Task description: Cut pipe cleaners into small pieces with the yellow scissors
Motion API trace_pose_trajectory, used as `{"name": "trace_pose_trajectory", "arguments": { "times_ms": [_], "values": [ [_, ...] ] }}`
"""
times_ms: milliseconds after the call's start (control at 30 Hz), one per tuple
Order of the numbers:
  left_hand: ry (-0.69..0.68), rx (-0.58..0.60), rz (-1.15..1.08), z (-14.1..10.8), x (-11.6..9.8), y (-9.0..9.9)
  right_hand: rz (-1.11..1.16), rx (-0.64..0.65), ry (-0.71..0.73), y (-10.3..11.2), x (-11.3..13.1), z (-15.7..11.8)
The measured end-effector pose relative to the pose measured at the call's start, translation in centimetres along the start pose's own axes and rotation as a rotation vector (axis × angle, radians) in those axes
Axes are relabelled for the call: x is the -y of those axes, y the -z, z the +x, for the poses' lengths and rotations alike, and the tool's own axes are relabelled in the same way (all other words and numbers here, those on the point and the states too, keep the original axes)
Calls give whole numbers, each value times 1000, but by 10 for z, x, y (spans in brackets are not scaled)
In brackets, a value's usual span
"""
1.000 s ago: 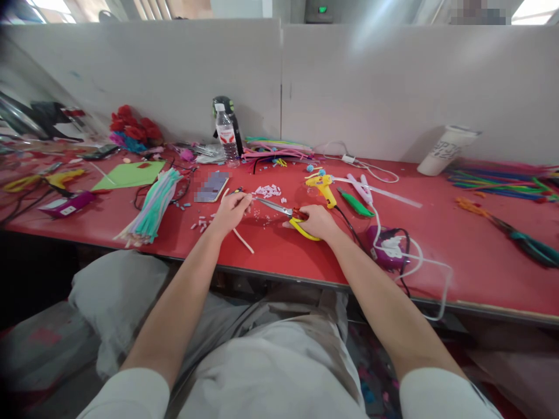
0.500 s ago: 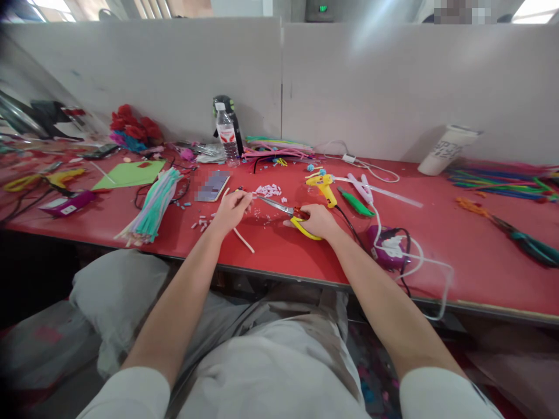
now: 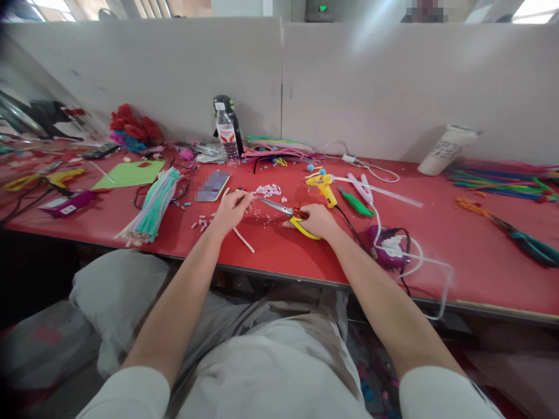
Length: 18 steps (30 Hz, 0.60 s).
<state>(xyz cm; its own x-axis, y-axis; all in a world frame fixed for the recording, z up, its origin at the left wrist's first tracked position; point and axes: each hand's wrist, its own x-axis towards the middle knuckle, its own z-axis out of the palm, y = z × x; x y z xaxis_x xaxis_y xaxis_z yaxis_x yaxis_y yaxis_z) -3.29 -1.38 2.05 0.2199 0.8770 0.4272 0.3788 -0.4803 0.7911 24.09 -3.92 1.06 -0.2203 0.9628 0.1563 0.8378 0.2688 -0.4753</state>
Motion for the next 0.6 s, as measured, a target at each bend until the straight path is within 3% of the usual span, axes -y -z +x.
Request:
{"name": "trace_pose_trajectory", "arguments": {
  "times_ms": [600],
  "values": [
    [50,-12,-21,0,-1,0,41,-5,10,-1,-3,-2]
  ]
}}
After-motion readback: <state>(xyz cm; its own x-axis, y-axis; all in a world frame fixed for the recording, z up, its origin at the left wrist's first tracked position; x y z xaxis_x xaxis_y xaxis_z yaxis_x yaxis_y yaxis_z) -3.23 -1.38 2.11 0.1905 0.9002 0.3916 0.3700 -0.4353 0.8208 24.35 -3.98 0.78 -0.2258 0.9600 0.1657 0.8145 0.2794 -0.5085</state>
